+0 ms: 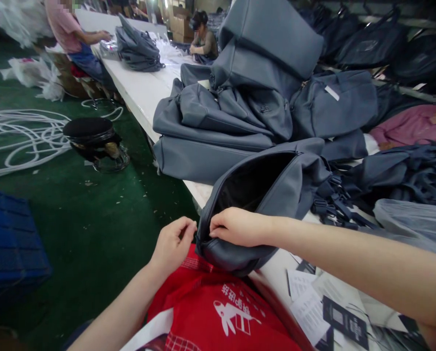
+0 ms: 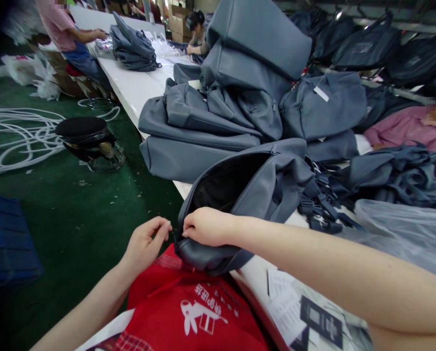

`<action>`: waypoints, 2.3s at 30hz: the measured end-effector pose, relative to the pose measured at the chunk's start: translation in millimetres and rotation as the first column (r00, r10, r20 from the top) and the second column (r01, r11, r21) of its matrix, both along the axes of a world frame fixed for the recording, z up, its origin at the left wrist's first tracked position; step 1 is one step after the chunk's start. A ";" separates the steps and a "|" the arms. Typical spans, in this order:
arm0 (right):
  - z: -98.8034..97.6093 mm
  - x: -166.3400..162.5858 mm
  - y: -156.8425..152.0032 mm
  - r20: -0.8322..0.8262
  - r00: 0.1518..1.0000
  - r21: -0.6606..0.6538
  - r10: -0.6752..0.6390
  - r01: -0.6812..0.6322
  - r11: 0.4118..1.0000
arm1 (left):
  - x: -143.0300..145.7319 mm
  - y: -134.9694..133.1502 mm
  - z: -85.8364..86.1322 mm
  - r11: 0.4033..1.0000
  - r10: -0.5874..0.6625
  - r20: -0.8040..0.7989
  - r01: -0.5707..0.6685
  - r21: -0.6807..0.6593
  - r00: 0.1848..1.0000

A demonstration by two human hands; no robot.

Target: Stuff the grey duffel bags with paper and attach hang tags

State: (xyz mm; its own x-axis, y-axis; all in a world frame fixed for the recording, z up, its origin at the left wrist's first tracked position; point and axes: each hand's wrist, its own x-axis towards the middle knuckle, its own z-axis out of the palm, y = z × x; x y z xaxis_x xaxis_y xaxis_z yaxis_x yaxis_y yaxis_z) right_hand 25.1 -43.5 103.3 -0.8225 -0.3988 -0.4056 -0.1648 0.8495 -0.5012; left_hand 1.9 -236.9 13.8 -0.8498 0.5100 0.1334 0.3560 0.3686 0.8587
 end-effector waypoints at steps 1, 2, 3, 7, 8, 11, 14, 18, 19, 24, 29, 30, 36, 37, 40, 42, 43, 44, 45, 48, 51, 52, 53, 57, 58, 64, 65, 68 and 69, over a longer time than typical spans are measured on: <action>0.1 -0.6 0.0 0.007 1.000 -0.002 0.004 -0.004 1.000 | 3.6 -2.1 -0.7 0.997 -0.061 -0.009 0.060 -0.056 0.998; 0.1 -1.2 0.1 0.008 1.000 -0.004 0.007 -0.007 1.000 | 7.4 -3.5 -1.0 0.988 -0.121 -0.009 0.120 -0.099 0.993; 0.1 -1.7 0.1 0.005 1.000 -0.002 0.009 -0.009 1.000 | 11.0 -4.1 -1.0 0.978 -0.170 -0.008 0.167 -0.127 0.985; -1.6 -2.2 0.4 0.019 1.000 0.012 -0.014 0.013 1.000 | 15.7 -3.7 -1.2 0.937 -0.298 -0.060 0.279 -0.211 0.953; -2.4 -2.1 0.6 0.029 0.999 0.020 -0.018 0.018 1.000 | 14.3 -3.6 -1.8 0.928 -0.315 -0.073 0.291 -0.232 0.946; -5.5 -2.3 0.8 0.053 0.998 0.053 -0.028 0.025 0.998 | 8.4 -3.6 -5.1 0.924 -0.304 -0.118 0.263 -0.279 0.945; -8.2 -5.0 -2.6 0.095 0.994 0.093 0.049 -0.058 0.994 | 6.1 -3.7 -8.2 0.942 -0.227 -0.171 0.171 -0.290 0.959; -12.6 -11.7 -13.8 0.156 0.977 0.165 0.144 -0.170 0.972 | 8.9 -2.1 -5.5 0.969 -0.107 -0.172 0.064 -0.238 0.979; -14.3 -13.1 -16.5 0.147 0.978 0.183 0.145 -0.171 0.968 | 9.3 -1.6 -3.9 0.974 -0.090 -0.172 0.051 -0.220 0.981; -23.2 -15.2 -19.1 0.064 0.984 0.229 0.168 -0.178 0.957 | 5.1 -6.0 -8.5 0.995 0.095 0.072 -0.096 0.015 0.993; -23.2 -14.4 -13.9 0.060 0.974 0.205 0.220 -0.228 0.952 | 19.0 -13.6 -44.3 0.983 0.137 0.505 -0.179 0.034 0.852; -22.8 -14.4 -14.4 0.050 0.968 0.205 0.247 -0.252 0.946 | 25.5 -12.6 -51.5 0.989 0.074 0.607 -0.136 0.057 0.792; -22.7 -14.0 -22.3 0.022 0.925 0.289 0.379 -0.369 0.884 | 53.1 2.5 -74.3 0.947 0.009 0.830 -0.271 0.172 0.558; -23.1 -13.8 -22.9 0.018 0.923 0.298 0.385 -0.372 0.879 | 54.2 3.8 -75.4 0.940 0.018 0.831 -0.291 0.175 0.556; -24.0 -13.0 -23.2 0.016 0.921 0.317 0.389 -0.374 0.872 | 54.6 4.8 -77.2 0.900 0.056 0.832 -0.388 0.197 0.552; -23.9 -12.3 -23.1 0.029 0.925 0.324 0.378 -0.366 0.872 | 54.0 4.2 -78.6 0.875 0.058 0.844 -0.434 0.214 0.534; -23.5 -11.9 -23.2 0.039 0.929 0.325 0.368 -0.360 0.874 | 53.8 3.8 -79.6 0.872 0.049 0.851 -0.438 0.219 0.522; -23.1 -11.5 -23.2 0.049 0.932 0.325 0.358 -0.354 0.877 | 53.8 3.5 -80.6 0.876 0.035 0.858 -0.428 0.220 0.513; -22.6 -11.3 -23.3 0.057 0.935 0.326 0.349 -0.348 0.879 | 53.9 3.3 -81.3 0.882 0.028 0.860 -0.417 0.218 0.510; -21.8 -12.3 -24.1 0.047 0.929 0.324 0.367 -0.361 0.874 | 55.4 2.7 -80.2 0.886 0.064 0.840 -0.419 0.201 0.538; -21.8 -16.9 -27.3 0.038 0.902 0.320 0.431 -0.419 0.850 | 58.1 1.8 -72.1 0.917 0.209 0.676 -0.382 0.116 0.707; -21.8 -18.9 -29.1 0.049 0.893 0.324 0.447 -0.438 0.839 | 59.1 1.3 -68.6 0.934 0.251 0.572 -0.350 0.069 0.781; -21.7 -20.9 -31.2 0.063 0.885 0.333 0.461 -0.454 0.827 | 60.1 0.9 -65.3 0.948 0.278 0.451 -0.319 0.016 0.848; -19.9 -24.8 -40.9 0.146 0.838 0.390 0.526 -0.538 0.748 | 63.2 -1.3 -59.8 0.961 0.270 0.012 -0.269 -0.062 0.963; -19.3 -24.3 -43.5 0.177 0.821 0.404 0.543 -0.563 0.721 | 63.7 -1.7 -60.5 0.964 0.258 -0.075 -0.262 -0.050 0.963; -12.1 -16.6 -56.9 0.301 0.838 0.479 0.456 -0.546 0.688 | 62.2 -2.4 -61.5 0.985 0.155 -0.233 -0.168 -0.037 0.960; -8.6 -15.6 -56.1 0.305 0.847 0.476 0.436 -0.532 0.700 | 60.5 -3.2 -59.5 0.987 0.137 -0.212 -0.151 -0.053 0.968; 9.9 -10.4 -40.6 0.192 0.911 0.475 0.364 -0.411 0.778 | 49.8 -9.9 -53.1 0.990 0.095 -0.138 -0.108 -0.090 0.986; 18.2 -6.5 -31.4 0.106 0.938 0.480 0.331 -0.340 0.809 | 43.7 -13.2 -51.7 0.990 0.101 -0.127 -0.112 -0.084 0.987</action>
State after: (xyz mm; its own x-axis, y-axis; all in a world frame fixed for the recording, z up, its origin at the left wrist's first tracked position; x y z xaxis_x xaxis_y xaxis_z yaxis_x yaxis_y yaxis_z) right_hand 18.6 -74.9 121.5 -0.6654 -0.3982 -0.6314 -0.4801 0.8760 -0.0465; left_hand 45.6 -250.2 -38.0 -0.8801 0.4320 0.1969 0.4107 0.4845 0.7724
